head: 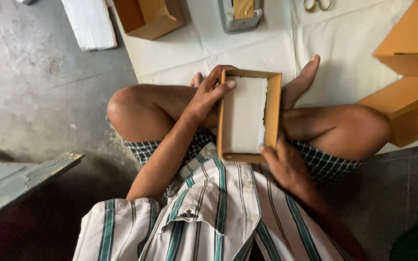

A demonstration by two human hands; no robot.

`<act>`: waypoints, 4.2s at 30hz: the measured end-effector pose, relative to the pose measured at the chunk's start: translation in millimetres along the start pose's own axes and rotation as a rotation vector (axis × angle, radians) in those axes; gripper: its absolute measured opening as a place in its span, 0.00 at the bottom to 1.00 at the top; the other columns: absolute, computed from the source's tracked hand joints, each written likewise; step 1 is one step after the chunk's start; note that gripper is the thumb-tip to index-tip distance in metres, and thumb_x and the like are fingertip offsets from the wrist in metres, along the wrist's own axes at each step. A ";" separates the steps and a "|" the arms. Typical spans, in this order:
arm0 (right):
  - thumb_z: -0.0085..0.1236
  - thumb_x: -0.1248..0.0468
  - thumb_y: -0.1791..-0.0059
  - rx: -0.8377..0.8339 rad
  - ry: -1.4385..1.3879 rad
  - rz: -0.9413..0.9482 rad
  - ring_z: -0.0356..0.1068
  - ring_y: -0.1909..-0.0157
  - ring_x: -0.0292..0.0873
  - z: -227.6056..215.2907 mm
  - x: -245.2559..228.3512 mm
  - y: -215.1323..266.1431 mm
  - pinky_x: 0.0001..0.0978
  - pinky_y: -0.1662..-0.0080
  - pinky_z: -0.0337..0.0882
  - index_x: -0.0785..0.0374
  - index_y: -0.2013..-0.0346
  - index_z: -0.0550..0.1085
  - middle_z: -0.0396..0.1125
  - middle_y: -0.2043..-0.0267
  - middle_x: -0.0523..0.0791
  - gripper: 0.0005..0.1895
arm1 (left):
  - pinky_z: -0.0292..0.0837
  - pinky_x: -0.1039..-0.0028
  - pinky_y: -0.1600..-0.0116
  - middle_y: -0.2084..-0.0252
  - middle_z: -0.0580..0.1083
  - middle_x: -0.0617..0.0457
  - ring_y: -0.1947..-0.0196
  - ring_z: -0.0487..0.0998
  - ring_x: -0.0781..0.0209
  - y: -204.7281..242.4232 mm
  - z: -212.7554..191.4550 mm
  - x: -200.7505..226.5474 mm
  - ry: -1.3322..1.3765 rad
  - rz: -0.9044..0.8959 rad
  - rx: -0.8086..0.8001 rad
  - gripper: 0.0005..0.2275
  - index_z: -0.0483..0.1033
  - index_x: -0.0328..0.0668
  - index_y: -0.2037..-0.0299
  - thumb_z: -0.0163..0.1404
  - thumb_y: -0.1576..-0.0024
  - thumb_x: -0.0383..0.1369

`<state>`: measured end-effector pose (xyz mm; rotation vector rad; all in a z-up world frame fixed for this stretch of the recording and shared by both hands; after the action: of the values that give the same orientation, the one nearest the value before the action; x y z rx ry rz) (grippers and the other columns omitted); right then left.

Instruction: The person sits on the floor and packs small cardboard boxes. They place white foam padding and a product box inside each container, close the flaps, and seal the boxes using a tape dispenser. The process is repeated for multiple boxes.

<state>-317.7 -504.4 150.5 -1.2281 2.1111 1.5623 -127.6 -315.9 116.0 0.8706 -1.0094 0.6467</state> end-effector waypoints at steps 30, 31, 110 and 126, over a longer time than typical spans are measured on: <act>0.63 0.65 0.52 0.290 0.668 -0.816 0.26 0.18 0.67 -29.2 -71.3 -55.4 0.62 0.20 0.42 0.59 0.65 0.84 0.35 0.16 0.57 0.04 | 0.78 0.55 0.41 0.40 0.75 0.46 0.36 0.72 0.47 -58.0 -7.3 -7.1 -0.562 -0.229 -0.303 0.28 0.71 0.40 0.39 0.55 0.50 0.45; 0.59 0.71 0.51 0.285 0.684 -0.807 0.23 0.16 0.66 -28.6 -67.0 -53.2 0.61 0.18 0.43 0.58 0.61 0.84 0.31 0.14 0.57 0.09 | 0.79 0.50 0.42 0.39 0.75 0.43 0.36 0.74 0.46 -71.8 -5.5 -9.0 -0.431 -0.445 -0.371 0.29 0.73 0.39 0.41 0.56 0.50 0.47; 0.60 0.66 0.56 0.113 -0.839 -0.147 0.64 0.37 0.48 -82.8 -11.4 -185.1 0.37 0.47 0.77 0.63 0.40 0.70 0.48 0.41 0.43 0.28 | 0.41 0.54 0.22 0.20 0.53 0.42 0.20 0.45 0.43 13.9 -7.1 38.8 -1.080 0.283 -0.466 0.32 0.63 0.43 0.26 0.56 0.40 0.42; 0.57 0.69 0.51 0.009 -1.057 -0.478 0.63 0.35 0.44 -84.8 -33.6 -164.5 0.36 0.32 0.65 0.61 0.26 0.59 0.65 0.38 0.47 0.38 | 0.74 0.60 0.34 0.39 0.60 0.44 0.38 0.68 0.47 17.8 -4.2 36.8 -0.591 0.363 0.245 0.35 0.63 0.43 0.36 0.71 0.50 0.41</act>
<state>-152.4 -574.8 94.9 -0.5771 1.0537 1.4633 -125.1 -300.6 154.0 1.1388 -1.6700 0.8543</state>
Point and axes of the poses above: each hand's wrist, its own y-axis away from the middle knuckle, its own z-axis out of the palm, x = y × z, the point moved 6 cm from there along -y, towards the middle knuckle
